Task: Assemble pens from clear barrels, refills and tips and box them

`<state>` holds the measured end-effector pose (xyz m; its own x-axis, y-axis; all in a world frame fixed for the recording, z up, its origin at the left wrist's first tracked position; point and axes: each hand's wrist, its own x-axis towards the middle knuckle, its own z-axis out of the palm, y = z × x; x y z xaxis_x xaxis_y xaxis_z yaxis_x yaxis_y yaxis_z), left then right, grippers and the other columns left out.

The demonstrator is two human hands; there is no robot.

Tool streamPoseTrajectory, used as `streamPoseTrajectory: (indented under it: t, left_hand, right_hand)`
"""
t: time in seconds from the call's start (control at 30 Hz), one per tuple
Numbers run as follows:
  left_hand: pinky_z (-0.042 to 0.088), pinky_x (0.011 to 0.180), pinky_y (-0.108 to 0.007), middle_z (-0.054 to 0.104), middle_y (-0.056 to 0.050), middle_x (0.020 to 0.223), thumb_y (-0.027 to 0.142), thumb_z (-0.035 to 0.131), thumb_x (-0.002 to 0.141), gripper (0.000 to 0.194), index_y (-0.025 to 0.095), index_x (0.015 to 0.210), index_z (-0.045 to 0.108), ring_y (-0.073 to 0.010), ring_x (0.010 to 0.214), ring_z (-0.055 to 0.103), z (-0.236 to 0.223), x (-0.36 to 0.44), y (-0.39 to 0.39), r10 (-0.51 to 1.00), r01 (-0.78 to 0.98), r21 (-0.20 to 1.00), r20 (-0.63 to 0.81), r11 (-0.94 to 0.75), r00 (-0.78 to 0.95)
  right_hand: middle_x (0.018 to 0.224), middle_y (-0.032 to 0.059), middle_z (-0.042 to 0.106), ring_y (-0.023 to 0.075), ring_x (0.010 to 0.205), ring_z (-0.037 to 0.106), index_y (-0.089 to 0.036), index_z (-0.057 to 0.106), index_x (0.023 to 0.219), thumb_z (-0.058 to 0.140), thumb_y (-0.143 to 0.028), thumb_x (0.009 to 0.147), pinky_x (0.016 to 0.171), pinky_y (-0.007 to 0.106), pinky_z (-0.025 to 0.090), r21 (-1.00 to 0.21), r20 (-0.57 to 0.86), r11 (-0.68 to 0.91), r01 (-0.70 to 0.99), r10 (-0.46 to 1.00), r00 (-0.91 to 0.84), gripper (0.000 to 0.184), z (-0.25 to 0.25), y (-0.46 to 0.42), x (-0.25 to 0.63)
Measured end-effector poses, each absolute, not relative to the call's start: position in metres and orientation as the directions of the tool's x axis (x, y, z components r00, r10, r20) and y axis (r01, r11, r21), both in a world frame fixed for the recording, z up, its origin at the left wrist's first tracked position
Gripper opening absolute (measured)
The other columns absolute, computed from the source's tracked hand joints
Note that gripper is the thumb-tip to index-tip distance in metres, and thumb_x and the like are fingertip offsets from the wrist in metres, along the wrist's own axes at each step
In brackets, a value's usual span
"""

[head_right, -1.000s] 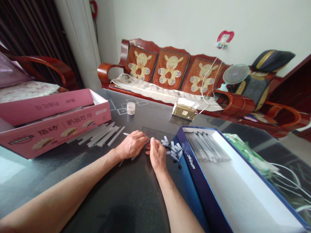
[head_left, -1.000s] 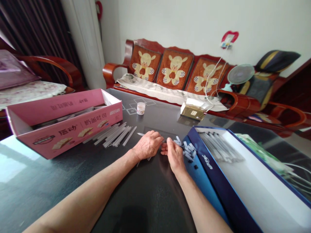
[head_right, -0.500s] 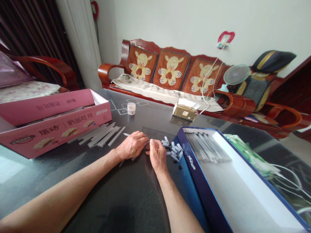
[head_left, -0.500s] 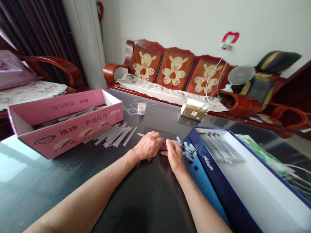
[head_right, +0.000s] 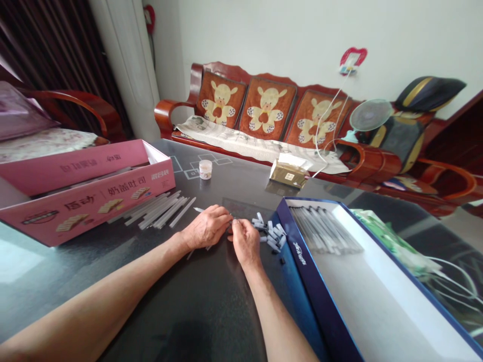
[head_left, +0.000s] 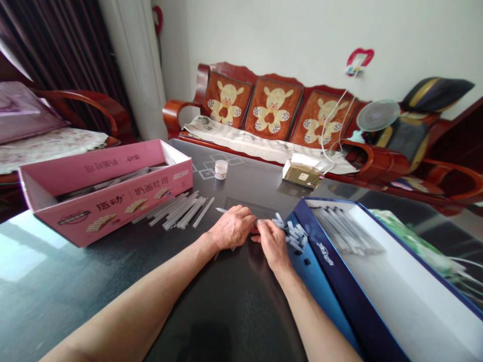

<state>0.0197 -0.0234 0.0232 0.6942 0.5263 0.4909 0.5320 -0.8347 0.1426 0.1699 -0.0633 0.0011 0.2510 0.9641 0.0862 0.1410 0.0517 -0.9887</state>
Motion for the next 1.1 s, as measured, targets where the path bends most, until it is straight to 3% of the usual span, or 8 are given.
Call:
streamPoseTrajectory:
  t: [0.23, 0.37, 0.53, 0.63, 0.73, 0.83, 0.9, 1.1]
  left_hand:
    - [0.043, 0.08, -0.032, 0.057, -0.008, 0.086, 0.022, 0.033, 0.095, 0.03, 0.015, 0.091, 0.061, -0.0183, 0.081, 0.051, 0.023, 0.02, -0.022, 0.5, 0.505, 0.134, 0.489, -0.852, 0.714]
    - [0.044, 0.08, -0.032, 0.058, -0.008, 0.086, 0.02, 0.035, 0.093, 0.027, 0.015, 0.09, 0.062, -0.0184, 0.082, 0.052, 0.02, 0.02, -0.021, 0.487, 0.492, 0.137, 0.51, -0.86, 0.709]
    - [0.043, 0.088, -0.036, 0.06, -0.013, 0.108, 0.024, 0.043, 0.09, 0.027, 0.013, 0.109, 0.06, -0.0216, 0.097, 0.054, 0.022, 0.02, -0.022, 0.461, 0.53, 0.145, 0.71, -0.836, 0.533]
    - [0.045, 0.077, -0.029, 0.063, -0.009, 0.087, 0.029, 0.045, 0.091, 0.026, 0.014, 0.089, 0.066, -0.0173, 0.082, 0.057, 0.023, 0.022, -0.024, 0.608, 0.607, 0.345, 0.735, -0.716, 0.3]
    - [0.038, 0.057, -0.023, 0.055, -0.002, 0.056, 0.039, 0.044, 0.091, 0.042, 0.015, 0.06, 0.06, -0.0113, 0.056, 0.052, 0.021, 0.023, -0.022, 0.828, 0.615, 0.612, 0.547, -0.497, 0.125]
    - [0.036, 0.052, -0.022, 0.05, 0.001, 0.046, 0.051, 0.046, 0.088, 0.05, 0.015, 0.056, 0.059, -0.0099, 0.047, 0.049, 0.017, 0.023, -0.016, 0.947, 0.45, 0.837, 0.313, -0.311, 0.073]
    - [0.039, 0.051, -0.021, 0.056, 0.002, 0.052, 0.055, 0.051, 0.083, 0.045, 0.014, 0.069, 0.064, -0.0105, 0.049, 0.053, 0.015, 0.023, -0.011, 0.97, 0.225, 0.945, 0.221, -0.238, 0.098]
    - [0.047, 0.054, -0.022, 0.067, -0.001, 0.077, 0.033, 0.075, 0.063, 0.052, 0.014, 0.108, 0.06, -0.0107, 0.058, 0.059, 0.024, 0.029, -0.01, 0.979, -0.348, 0.937, 0.055, 0.018, 0.199]
  right_hand:
    - [0.066, 0.0059, 0.068, 0.02, 0.055, 0.065, -0.016, 0.066, 0.069, 0.055, -0.063, 0.078, 0.055, 0.032, 0.056, -0.984, 0.073, 0.027, 0.174, 0.962, 0.262, 0.049, -0.003, -0.061, 0.173]
    - [0.067, 0.0054, 0.068, 0.0193, 0.059, 0.065, -0.016, 0.066, 0.072, 0.056, -0.062, 0.078, 0.055, 0.03, 0.056, -0.987, 0.077, 0.043, 0.154, 0.972, 0.222, 0.048, -0.004, -0.061, 0.173]
    - [0.07, 0.0038, 0.068, 0.016, 0.062, 0.065, -0.016, 0.067, 0.077, 0.063, -0.058, 0.074, 0.054, 0.026, 0.056, -1.0, 0.02, 0.022, -0.002, 0.952, 0.305, 0.042, -0.008, -0.059, 0.171]
    - [0.073, 0.0045, 0.068, 0.0143, 0.062, 0.063, -0.015, 0.066, 0.076, 0.067, -0.057, 0.072, 0.052, 0.025, 0.056, -0.992, -0.035, 0.013, -0.125, 0.928, 0.371, 0.042, -0.005, -0.057, 0.169]
    - [0.076, 0.006, 0.068, 0.0138, 0.062, 0.063, -0.015, 0.067, 0.076, 0.067, -0.056, 0.072, 0.051, 0.024, 0.055, -0.989, -0.039, 0.015, -0.147, 0.932, 0.361, 0.042, -0.002, -0.058, 0.169]
    - [0.079, 0.0065, 0.069, 0.0139, 0.062, 0.063, -0.015, 0.068, 0.078, 0.063, -0.055, 0.077, 0.053, 0.025, 0.054, -0.998, 0.034, 0.047, -0.041, 0.964, 0.265, 0.04, 0.001, -0.062, 0.169]
    - [0.081, 0.0062, 0.069, 0.0151, 0.066, 0.064, -0.016, 0.069, 0.079, 0.059, -0.052, 0.08, 0.055, 0.025, 0.053, -0.993, 0.105, 0.094, 0.071, 0.981, 0.165, 0.038, 0.003, -0.065, 0.17]
    - [0.083, 0.005, 0.066, 0.0172, 0.077, 0.063, -0.018, 0.071, 0.077, 0.057, -0.038, 0.085, 0.066, 0.027, 0.05, -0.89, 0.316, 0.316, 0.328, 0.947, -0.054, 0.026, 0.012, -0.074, 0.164]
